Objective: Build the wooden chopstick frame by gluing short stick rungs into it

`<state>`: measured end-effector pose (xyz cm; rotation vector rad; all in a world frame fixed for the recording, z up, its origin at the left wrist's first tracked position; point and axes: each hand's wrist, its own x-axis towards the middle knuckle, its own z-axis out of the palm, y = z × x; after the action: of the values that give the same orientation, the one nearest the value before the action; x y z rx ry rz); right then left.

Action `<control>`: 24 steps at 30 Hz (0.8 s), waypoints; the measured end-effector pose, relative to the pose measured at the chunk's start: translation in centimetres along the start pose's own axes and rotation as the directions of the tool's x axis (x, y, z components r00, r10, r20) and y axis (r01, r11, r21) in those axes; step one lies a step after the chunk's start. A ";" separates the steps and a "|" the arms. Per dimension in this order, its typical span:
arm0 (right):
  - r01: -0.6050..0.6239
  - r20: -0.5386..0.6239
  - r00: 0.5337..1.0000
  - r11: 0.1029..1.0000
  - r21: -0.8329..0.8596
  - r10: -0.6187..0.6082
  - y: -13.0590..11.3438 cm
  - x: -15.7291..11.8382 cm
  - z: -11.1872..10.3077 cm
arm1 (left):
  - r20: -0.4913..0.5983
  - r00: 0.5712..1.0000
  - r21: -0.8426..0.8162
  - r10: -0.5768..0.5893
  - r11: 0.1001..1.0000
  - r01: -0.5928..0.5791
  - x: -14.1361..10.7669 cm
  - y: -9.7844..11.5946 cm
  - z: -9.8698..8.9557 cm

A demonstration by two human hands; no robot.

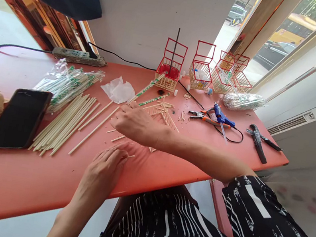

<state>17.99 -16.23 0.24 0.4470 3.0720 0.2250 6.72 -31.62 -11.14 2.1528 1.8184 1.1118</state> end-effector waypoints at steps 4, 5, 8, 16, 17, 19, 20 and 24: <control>-0.013 0.039 0.999 1.000 -0.008 0.013 0.1 0.8 0.1 | 0.064 0.998 0.026 0.020 0.999 -0.021 1.4 -0.2 0.1; -0.025 0.045 0.999 1.000 -0.004 0.025 0.3 0.7 -0.3 | 0.084 0.996 0.034 0.011 0.999 -0.014 1.6 -0.2 0.1; -0.072 0.020 0.997 0.997 0.019 0.072 1.4 -0.9 -1.9 | 0.104 0.994 0.053 -0.025 0.998 0.019 2.0 -0.5 0.4; -0.333 -0.294 0.851 0.880 0.339 0.436 6.0 -11.5 -3.0 | 0.078 0.992 0.082 -0.100 0.992 0.094 2.8 -1.2 0.1; -0.357 -0.317 0.814 0.850 0.387 0.486 6.4 -12.8 -2.5 | 0.055 0.993 0.064 -0.103 0.993 0.099 2.8 -1.1 -0.1; -0.394 -0.326 0.750 0.786 0.477 0.575 6.8 -15.1 -1.1 | 0.000 0.991 0.025 -0.134 0.991 0.134 2.9 -0.6 -0.6; -0.412 -0.308 0.728 0.750 0.517 0.612 6.9 -16.0 -0.2 | -0.022 0.986 0.011 -0.167 0.986 0.167 3.0 -0.3 -0.8; -0.448 -0.242 0.686 0.660 0.603 0.687 6.5 -18.5 3.3 | -0.051 0.943 -0.070 -0.329 0.943 0.326 3.0 1.2 -1.3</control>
<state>37.68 -14.87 -1.87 1.6604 3.2543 -0.5876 6.96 -29.71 -8.28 1.7143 2.0434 1.1453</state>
